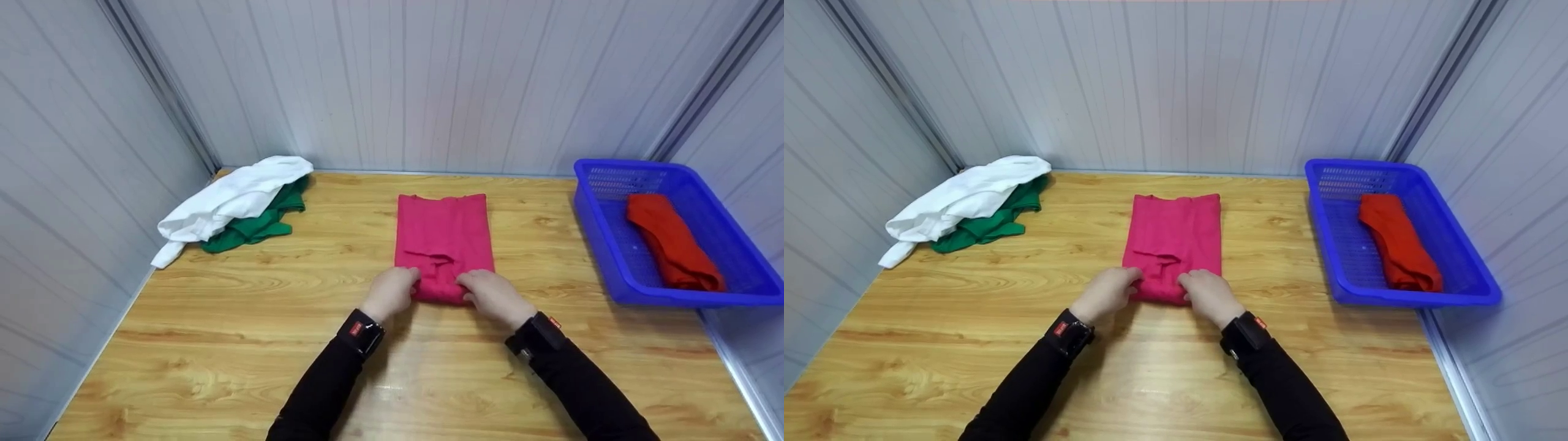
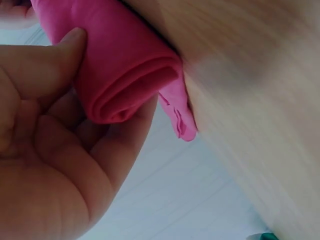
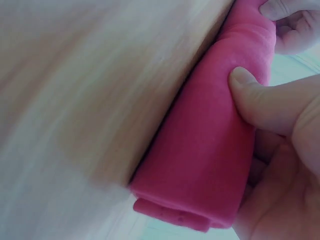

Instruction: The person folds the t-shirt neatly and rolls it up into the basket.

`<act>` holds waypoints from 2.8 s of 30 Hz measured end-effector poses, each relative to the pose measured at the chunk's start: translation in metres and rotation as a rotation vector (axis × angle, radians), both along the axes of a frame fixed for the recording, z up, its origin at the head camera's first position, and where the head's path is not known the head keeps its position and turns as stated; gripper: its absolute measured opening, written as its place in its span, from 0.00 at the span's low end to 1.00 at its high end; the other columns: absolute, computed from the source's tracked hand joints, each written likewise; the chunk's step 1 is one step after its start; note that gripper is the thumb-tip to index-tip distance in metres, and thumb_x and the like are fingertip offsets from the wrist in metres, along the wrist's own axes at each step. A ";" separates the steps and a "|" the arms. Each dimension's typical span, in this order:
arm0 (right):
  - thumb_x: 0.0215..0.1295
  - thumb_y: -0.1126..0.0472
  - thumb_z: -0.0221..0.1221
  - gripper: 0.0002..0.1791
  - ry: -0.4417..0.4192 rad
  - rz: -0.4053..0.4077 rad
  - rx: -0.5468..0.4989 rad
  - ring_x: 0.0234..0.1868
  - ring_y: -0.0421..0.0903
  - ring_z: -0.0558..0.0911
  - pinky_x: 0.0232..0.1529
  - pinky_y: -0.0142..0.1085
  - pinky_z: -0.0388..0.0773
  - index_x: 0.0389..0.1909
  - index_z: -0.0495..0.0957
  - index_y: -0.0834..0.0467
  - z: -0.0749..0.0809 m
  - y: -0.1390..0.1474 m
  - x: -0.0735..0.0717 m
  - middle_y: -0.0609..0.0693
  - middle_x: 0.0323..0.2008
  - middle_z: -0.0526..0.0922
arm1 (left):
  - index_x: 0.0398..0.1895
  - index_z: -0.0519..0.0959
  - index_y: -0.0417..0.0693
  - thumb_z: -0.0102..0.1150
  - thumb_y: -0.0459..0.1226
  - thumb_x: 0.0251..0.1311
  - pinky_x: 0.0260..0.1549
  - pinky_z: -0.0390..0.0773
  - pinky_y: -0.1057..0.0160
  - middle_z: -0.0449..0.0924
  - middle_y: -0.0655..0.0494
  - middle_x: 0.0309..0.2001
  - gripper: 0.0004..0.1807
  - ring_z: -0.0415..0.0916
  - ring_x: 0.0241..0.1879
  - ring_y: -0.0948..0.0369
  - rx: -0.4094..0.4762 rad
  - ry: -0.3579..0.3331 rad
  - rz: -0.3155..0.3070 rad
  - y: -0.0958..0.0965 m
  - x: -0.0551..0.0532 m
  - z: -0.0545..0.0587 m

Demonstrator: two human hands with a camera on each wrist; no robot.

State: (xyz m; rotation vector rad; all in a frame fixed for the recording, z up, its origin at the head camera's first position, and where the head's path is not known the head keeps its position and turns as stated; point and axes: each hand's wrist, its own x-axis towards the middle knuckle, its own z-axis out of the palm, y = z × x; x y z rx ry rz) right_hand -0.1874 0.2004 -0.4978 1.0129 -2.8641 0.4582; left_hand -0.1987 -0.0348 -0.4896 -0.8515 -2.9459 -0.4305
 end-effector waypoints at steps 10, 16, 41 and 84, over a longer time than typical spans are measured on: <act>0.62 0.72 0.62 0.10 0.006 0.022 -0.010 0.44 0.56 0.80 0.49 0.48 0.78 0.44 0.80 0.64 -0.002 0.001 -0.003 0.55 0.37 0.81 | 0.32 0.79 0.45 0.65 0.29 0.56 0.42 0.80 0.56 0.83 0.52 0.32 0.05 0.82 0.38 0.52 0.012 -0.063 0.006 0.000 -0.007 -0.001; 0.64 0.71 0.61 0.10 0.016 0.020 -0.014 0.44 0.56 0.80 0.48 0.48 0.77 0.45 0.80 0.66 -0.003 0.001 -0.004 0.56 0.37 0.80 | 0.33 0.80 0.45 0.62 0.30 0.59 0.45 0.80 0.54 0.83 0.50 0.35 0.02 0.81 0.40 0.51 -0.001 -0.111 0.025 0.001 -0.012 -0.001; 0.51 0.64 0.72 0.20 0.314 -0.059 0.021 0.41 0.55 0.79 0.43 0.45 0.79 0.45 0.80 0.65 0.004 -0.006 0.009 0.57 0.39 0.80 | 0.33 0.80 0.43 0.60 0.27 0.53 0.43 0.79 0.54 0.82 0.48 0.34 0.06 0.80 0.39 0.51 -0.023 -0.124 0.058 0.007 -0.016 -0.002; 0.51 0.67 0.70 0.13 0.179 -0.079 0.108 0.37 0.56 0.78 0.37 0.47 0.79 0.39 0.83 0.63 -0.001 -0.008 -0.005 0.55 0.33 0.79 | 0.28 0.84 0.47 0.62 0.28 0.49 0.30 0.79 0.58 0.82 0.53 0.31 0.06 0.78 0.33 0.55 -0.156 0.344 0.028 0.012 0.002 -0.003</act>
